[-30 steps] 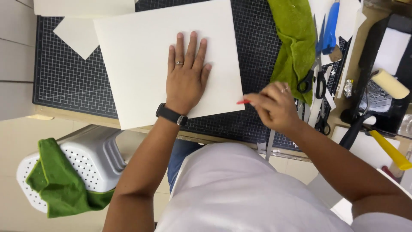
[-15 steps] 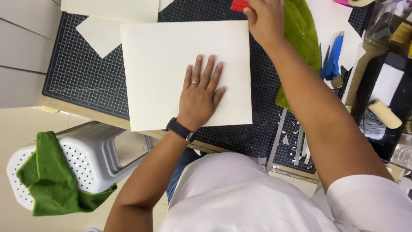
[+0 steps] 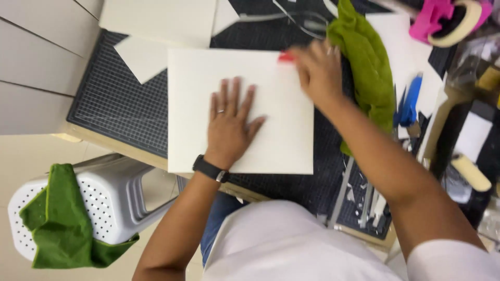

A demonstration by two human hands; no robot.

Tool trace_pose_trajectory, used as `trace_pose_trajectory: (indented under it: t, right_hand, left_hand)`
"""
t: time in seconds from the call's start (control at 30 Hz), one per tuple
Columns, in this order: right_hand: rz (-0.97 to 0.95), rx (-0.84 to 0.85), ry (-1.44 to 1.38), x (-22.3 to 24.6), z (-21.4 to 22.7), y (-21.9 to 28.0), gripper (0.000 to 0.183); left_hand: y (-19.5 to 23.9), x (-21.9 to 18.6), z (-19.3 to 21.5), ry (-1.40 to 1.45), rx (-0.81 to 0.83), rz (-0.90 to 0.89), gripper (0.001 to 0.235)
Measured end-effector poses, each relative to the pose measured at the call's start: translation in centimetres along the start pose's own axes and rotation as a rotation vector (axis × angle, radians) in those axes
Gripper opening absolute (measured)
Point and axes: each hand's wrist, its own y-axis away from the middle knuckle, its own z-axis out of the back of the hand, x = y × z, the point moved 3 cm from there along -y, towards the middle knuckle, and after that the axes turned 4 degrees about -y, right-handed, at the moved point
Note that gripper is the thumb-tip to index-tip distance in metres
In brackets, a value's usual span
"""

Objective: Applying and smoothing a white paper sheet onto a cardboard box using a hand scraper.

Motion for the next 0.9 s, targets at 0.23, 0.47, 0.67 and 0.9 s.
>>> trace_pose_trajectory:
  t: [0.23, 0.47, 0.67, 0.9]
  right_hand:
    - [0.019, -0.029, 0.031, 1.9, -1.0, 0.4, 0.026]
    - [-0.001, -0.012, 0.042, 1.9, -2.3, -1.5, 0.024]
    - [0.036, -0.015, 0.091, 2.4, -2.9, -1.4, 0.022]
    - [-0.007, 0.058, 0.057, 3.8, -4.5, -1.3, 0.038]
  left_hand:
    - [1.3, 1.5, 0.3, -0.068, -0.019, 0.045, 0.073]
    - [0.8, 1.8, -0.1, -0.063, -0.009, 0.047, 0.073]
    - [1.0, 1.6, -0.4, -0.126, -0.003, 0.053, 0.074]
    - [1.5, 1.4, -0.8, -0.083, -0.054, 0.057, 0.073]
